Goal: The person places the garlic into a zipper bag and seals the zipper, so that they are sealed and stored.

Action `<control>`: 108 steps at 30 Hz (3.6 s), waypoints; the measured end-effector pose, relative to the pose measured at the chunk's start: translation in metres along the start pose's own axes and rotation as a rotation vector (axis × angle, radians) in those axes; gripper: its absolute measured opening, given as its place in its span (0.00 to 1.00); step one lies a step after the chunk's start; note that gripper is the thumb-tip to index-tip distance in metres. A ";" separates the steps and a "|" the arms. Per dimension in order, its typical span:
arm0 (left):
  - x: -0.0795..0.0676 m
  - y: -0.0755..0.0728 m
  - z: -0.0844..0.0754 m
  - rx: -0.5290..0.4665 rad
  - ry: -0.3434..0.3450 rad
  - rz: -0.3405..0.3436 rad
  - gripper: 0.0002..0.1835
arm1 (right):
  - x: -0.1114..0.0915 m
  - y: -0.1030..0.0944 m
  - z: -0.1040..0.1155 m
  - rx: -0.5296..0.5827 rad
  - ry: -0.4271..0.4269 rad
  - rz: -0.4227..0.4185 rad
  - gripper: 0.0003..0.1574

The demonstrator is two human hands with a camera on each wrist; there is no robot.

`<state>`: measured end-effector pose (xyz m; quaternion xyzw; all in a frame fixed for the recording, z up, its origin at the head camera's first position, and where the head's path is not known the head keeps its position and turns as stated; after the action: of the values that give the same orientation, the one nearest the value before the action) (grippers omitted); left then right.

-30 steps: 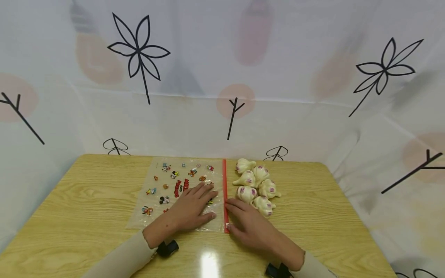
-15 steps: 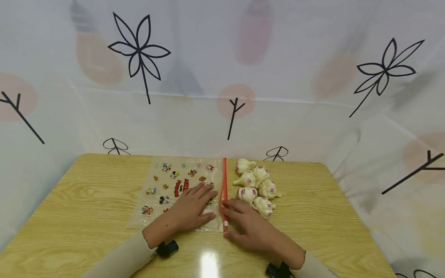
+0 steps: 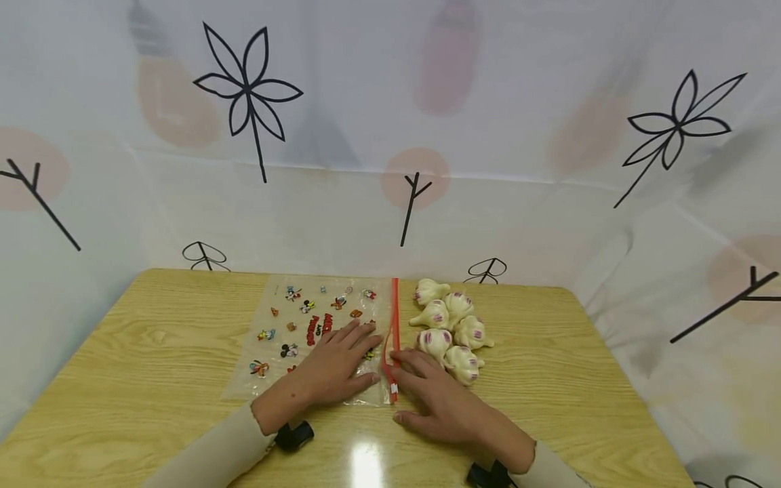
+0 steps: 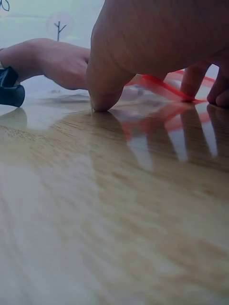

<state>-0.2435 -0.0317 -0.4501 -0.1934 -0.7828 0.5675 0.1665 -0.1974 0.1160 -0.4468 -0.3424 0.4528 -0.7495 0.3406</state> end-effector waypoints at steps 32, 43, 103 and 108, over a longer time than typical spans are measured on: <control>0.000 -0.017 -0.023 -0.110 -0.074 -0.249 0.27 | -0.001 0.005 0.003 -0.010 -0.015 0.014 0.46; -0.002 -0.017 -0.043 -0.094 0.045 -0.300 0.11 | -0.003 0.006 0.003 -0.018 -0.033 -0.002 0.42; -0.023 0.006 -0.055 0.219 -0.204 -0.178 0.33 | -0.001 0.009 0.007 -0.141 -0.042 -0.043 0.49; -0.023 0.005 -0.055 0.243 -0.204 -0.197 0.34 | -0.001 0.010 0.006 -0.130 -0.027 -0.032 0.49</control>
<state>-0.1969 0.0039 -0.4397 -0.0359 -0.7366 0.6554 0.1632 -0.1903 0.1108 -0.4542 -0.3809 0.4903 -0.7193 0.3117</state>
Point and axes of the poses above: each hand's wrist, its own x-axis towards the middle knuckle, its own y-axis out of the palm, z = x × y, the point moved 9 cm from there along x, towards the middle knuckle, and after that the axes turned 10 degrees about -y, right-handed, at the moved point
